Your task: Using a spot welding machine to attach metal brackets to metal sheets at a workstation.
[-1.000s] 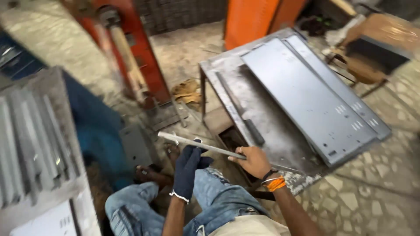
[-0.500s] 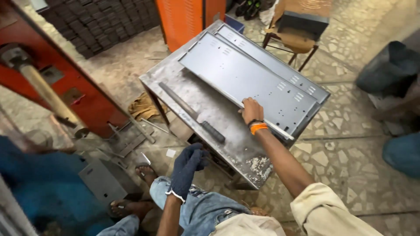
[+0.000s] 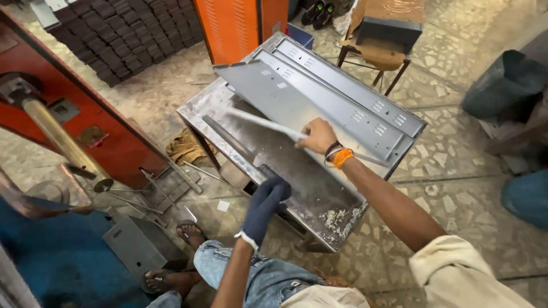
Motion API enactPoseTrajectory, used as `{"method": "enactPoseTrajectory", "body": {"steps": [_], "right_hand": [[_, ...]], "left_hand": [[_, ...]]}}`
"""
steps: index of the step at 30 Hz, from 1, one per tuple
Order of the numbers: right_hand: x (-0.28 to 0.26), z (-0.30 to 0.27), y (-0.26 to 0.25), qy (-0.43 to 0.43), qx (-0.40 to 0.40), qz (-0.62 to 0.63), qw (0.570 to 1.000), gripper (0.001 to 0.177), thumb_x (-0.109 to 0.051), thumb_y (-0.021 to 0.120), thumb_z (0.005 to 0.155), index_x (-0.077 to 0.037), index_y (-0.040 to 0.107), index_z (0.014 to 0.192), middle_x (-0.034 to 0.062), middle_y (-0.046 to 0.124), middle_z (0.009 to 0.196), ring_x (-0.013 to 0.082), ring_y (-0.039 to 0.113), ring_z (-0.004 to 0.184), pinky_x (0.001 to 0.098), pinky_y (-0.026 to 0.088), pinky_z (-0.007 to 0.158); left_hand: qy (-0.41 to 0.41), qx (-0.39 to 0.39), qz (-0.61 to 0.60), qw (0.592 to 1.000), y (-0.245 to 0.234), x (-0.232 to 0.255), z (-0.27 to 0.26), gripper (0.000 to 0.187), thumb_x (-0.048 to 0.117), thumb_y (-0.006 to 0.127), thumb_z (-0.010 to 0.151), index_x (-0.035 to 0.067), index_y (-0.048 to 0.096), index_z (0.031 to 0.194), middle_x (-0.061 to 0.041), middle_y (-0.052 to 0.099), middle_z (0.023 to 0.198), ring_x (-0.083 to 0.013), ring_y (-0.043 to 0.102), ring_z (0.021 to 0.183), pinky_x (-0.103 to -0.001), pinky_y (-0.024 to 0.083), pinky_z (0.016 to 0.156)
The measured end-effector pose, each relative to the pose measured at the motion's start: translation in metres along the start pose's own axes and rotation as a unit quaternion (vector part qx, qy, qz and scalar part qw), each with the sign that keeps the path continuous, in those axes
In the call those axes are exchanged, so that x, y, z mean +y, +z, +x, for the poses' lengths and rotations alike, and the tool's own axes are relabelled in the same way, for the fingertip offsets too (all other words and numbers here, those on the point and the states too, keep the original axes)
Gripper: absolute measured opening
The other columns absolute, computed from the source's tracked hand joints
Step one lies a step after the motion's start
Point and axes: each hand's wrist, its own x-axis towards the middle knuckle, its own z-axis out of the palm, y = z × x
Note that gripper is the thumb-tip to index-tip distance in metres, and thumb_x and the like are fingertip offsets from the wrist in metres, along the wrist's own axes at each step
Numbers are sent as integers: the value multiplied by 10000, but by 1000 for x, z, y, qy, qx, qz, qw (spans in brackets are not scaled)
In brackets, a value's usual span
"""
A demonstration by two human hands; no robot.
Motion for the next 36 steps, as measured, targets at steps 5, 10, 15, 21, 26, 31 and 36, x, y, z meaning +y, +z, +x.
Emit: {"method": "enactPoseTrajectory", "body": {"steps": [5, 10, 15, 21, 26, 31, 36], "right_hand": [[-31, -27, 33, -35, -111, 213, 970, 221, -182, 856, 776, 19, 778, 825, 129, 759, 712, 156, 708, 584, 297, 533, 534], [-32, -30, 38, -47, -101, 335, 936, 190, -167, 730, 900, 23, 742, 908, 86, 764, 754, 138, 700, 597, 296, 485, 492], [-52, -43, 10, -62, 83, -15, 994, 319, -303, 620, 1076, -8, 740, 1052, 87, 719, 740, 235, 692, 712, 342, 477, 636], [-124, -64, 50, -93, -115, 395, 907, 435, -291, 623, 992, 1, 634, 1315, 60, 774, 1017, 167, 708, 819, 280, 444, 601], [-211, -74, 88, -241, -135, 382, 882, 490, -124, 725, 907, 41, 587, 1348, 80, 732, 1052, 105, 686, 893, 252, 571, 766], [-252, -91, 124, -254, -164, 453, 839, 499, -57, 738, 896, 43, 558, 1350, 80, 723, 1054, 93, 668, 893, 259, 551, 774], [-246, -106, 115, -291, -137, 409, 854, 355, -88, 716, 961, 56, 621, 1272, 52, 715, 998, 84, 657, 889, 250, 542, 778]], "left_hand": [[-42, 64, -128, 989, 33, -12, 40, 477, 338, 610, 965, 111, 546, 1380, -45, 684, 1213, -158, 657, 1004, -314, 553, 842], [98, 213, 39, 971, -11, -52, 43, 455, 151, 729, 857, -50, 648, 1257, -119, 745, 1095, -174, 686, 933, -336, 568, 807], [98, 166, -141, 971, -86, -5, -34, 471, 63, 694, 813, -77, 659, 1261, -139, 753, 1084, -225, 723, 900, -359, 586, 815], [88, 269, -116, 952, -118, 88, -133, 512, 77, 702, 777, -59, 649, 1268, -158, 765, 1051, -249, 740, 844, -374, 604, 778], [144, 332, -106, 926, -148, 125, -184, 476, 117, 721, 814, -102, 666, 1233, -207, 759, 1013, -273, 752, 787, -391, 616, 714], [152, 390, -87, 904, -177, 113, -219, 448, 121, 735, 813, -94, 667, 1200, -212, 759, 999, -294, 755, 776, -408, 621, 703], [129, 425, -58, 894, -192, 102, -228, 459, 125, 758, 841, -90, 693, 1242, -162, 752, 1022, -237, 721, 832, -372, 589, 726]]}}
